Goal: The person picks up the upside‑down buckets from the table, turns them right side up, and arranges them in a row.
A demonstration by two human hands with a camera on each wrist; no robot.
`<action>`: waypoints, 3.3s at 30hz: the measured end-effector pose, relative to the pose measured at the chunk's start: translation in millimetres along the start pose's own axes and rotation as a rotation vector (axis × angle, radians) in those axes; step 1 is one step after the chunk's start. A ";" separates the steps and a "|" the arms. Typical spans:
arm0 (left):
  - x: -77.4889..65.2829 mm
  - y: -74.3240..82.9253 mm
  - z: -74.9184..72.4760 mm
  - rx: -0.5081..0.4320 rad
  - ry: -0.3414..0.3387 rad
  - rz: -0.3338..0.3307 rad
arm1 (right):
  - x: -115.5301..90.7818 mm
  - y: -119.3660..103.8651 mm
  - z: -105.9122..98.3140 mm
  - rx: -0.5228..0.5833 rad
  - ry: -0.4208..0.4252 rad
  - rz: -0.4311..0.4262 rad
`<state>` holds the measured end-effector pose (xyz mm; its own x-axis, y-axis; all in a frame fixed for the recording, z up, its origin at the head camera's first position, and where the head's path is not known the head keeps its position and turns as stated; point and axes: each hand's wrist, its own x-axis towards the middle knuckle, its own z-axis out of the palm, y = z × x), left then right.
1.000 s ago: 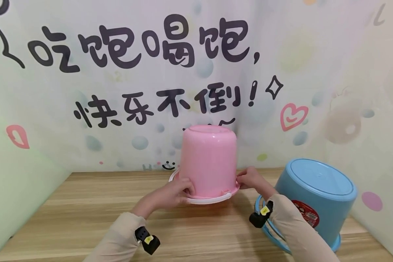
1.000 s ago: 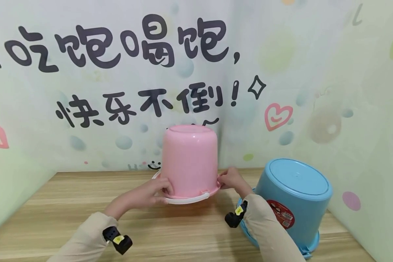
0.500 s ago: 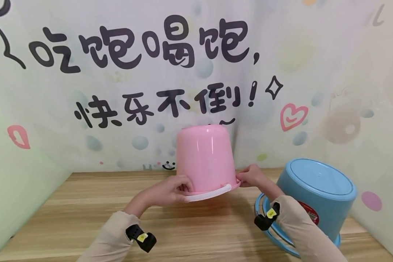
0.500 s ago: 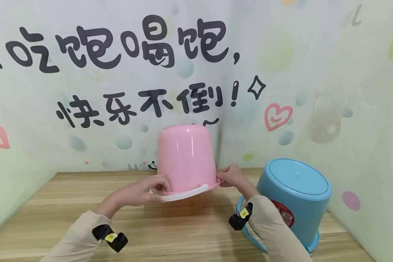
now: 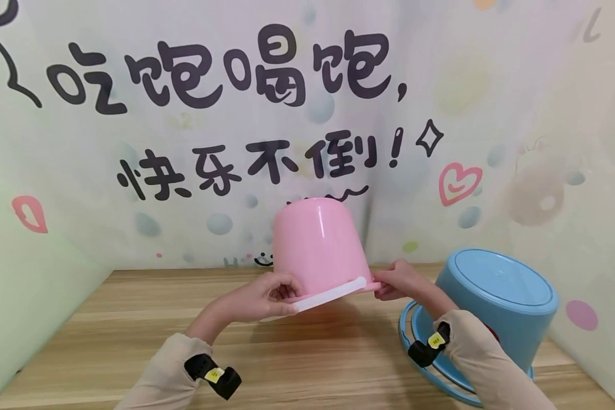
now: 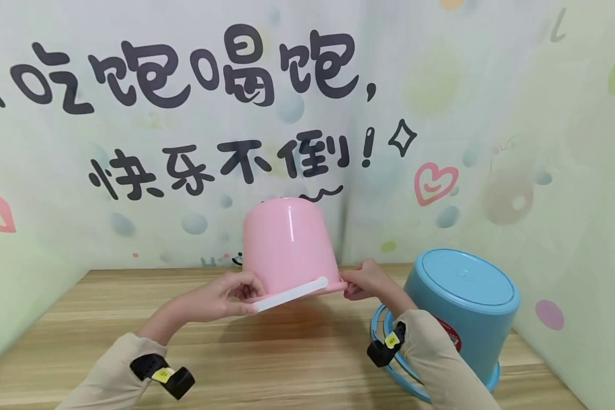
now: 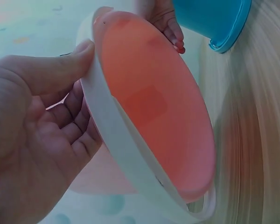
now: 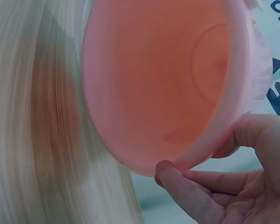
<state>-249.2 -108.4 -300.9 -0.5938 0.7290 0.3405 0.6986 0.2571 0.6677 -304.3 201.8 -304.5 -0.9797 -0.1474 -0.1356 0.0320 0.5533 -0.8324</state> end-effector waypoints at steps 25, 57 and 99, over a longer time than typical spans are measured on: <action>-5.0 5.4 -11.3 -0.334 0.061 -0.020 | -10.5 -12.3 -15.3 0.037 -0.175 -0.055; 4.6 20.2 -28.2 -0.627 0.225 -0.158 | -1.5 -48.6 -38.0 -0.035 -0.081 -0.063; -4.7 12.3 -37.8 -0.963 0.335 -0.174 | -7.5 -52.6 -37.6 -0.059 -0.062 -0.158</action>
<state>-252.9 -132.7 -269.3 -0.8398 0.4784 0.2566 0.0641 -0.3819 0.9220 -306.0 204.7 -239.5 -0.9574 -0.2858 -0.0406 -0.1346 0.5664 -0.8130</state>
